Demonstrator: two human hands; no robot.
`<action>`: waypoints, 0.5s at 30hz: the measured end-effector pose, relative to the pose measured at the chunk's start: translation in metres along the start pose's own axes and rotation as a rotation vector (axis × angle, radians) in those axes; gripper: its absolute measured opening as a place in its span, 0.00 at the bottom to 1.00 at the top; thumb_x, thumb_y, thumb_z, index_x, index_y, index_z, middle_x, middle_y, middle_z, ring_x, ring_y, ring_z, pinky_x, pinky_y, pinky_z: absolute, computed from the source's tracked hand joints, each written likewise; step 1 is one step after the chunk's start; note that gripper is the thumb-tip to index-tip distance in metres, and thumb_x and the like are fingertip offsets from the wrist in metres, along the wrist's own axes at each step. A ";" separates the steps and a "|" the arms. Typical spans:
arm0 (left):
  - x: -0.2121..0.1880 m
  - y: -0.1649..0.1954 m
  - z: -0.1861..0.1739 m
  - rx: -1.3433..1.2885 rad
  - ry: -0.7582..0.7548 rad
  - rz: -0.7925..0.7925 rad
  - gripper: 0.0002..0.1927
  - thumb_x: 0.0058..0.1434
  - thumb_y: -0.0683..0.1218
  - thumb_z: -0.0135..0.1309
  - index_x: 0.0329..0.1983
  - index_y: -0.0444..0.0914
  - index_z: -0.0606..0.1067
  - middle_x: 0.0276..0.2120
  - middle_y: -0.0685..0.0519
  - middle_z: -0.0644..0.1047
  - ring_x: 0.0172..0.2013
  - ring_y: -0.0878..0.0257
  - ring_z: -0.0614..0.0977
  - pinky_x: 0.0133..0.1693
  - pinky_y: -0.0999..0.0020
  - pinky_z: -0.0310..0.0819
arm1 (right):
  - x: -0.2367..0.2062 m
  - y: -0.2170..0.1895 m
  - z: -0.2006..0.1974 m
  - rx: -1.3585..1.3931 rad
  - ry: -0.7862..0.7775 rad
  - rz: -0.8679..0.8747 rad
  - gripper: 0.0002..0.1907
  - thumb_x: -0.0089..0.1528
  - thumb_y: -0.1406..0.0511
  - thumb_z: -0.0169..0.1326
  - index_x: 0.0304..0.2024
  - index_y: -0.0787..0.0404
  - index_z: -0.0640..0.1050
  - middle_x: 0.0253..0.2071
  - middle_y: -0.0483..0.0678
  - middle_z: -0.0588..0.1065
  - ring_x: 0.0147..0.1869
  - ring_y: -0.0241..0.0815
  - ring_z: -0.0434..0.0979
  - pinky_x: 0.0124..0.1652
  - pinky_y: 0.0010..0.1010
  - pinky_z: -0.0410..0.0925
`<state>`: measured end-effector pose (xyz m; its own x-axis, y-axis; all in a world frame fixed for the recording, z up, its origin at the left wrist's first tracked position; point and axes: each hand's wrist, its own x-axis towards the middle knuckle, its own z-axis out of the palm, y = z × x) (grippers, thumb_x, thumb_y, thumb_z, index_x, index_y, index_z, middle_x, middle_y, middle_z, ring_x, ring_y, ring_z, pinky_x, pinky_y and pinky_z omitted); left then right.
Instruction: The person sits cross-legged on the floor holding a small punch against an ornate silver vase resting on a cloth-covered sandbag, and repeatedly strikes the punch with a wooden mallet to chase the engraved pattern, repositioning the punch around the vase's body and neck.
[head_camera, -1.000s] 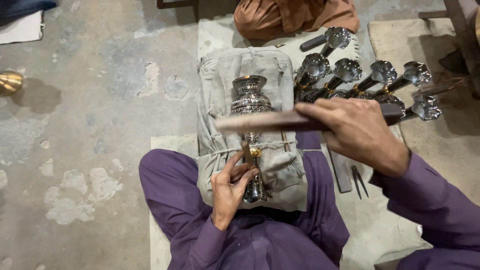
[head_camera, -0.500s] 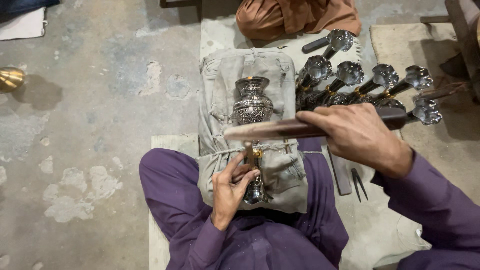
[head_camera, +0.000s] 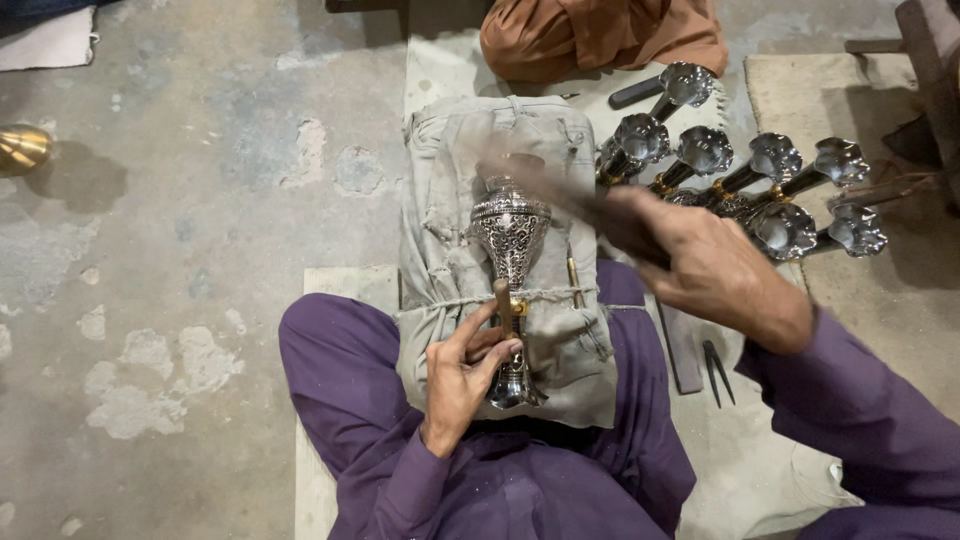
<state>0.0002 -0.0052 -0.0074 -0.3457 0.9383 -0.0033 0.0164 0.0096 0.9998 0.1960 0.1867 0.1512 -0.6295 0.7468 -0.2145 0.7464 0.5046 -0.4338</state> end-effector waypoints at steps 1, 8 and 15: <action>0.000 0.000 0.000 -0.015 -0.001 0.008 0.26 0.60 0.36 0.61 0.63 0.32 0.73 0.40 0.41 0.86 0.42 0.61 0.89 0.44 0.70 0.85 | -0.001 0.000 0.000 -0.207 -0.028 -0.053 0.32 0.57 0.72 0.52 0.65 0.50 0.71 0.50 0.48 0.79 0.37 0.42 0.83 0.31 0.33 0.76; 0.001 -0.003 -0.001 0.028 0.009 -0.028 0.27 0.58 0.36 0.64 0.62 0.32 0.74 0.38 0.41 0.86 0.40 0.60 0.89 0.42 0.71 0.85 | 0.000 0.007 0.004 -0.239 -0.017 -0.136 0.30 0.61 0.74 0.47 0.65 0.48 0.74 0.50 0.38 0.82 0.32 0.37 0.83 0.22 0.32 0.72; 0.002 -0.003 -0.002 0.001 -0.017 -0.050 0.28 0.58 0.36 0.63 0.63 0.31 0.73 0.39 0.40 0.86 0.40 0.59 0.89 0.43 0.70 0.84 | 0.000 0.007 0.005 -0.011 0.197 -0.276 0.22 0.64 0.66 0.55 0.61 0.59 0.72 0.40 0.47 0.81 0.32 0.41 0.82 0.32 0.30 0.73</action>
<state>-0.0029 -0.0041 -0.0104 -0.3297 0.9426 -0.0535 0.0004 0.0568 0.9984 0.2000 0.1879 0.1440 -0.7551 0.6503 0.0835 0.5566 0.7031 -0.4425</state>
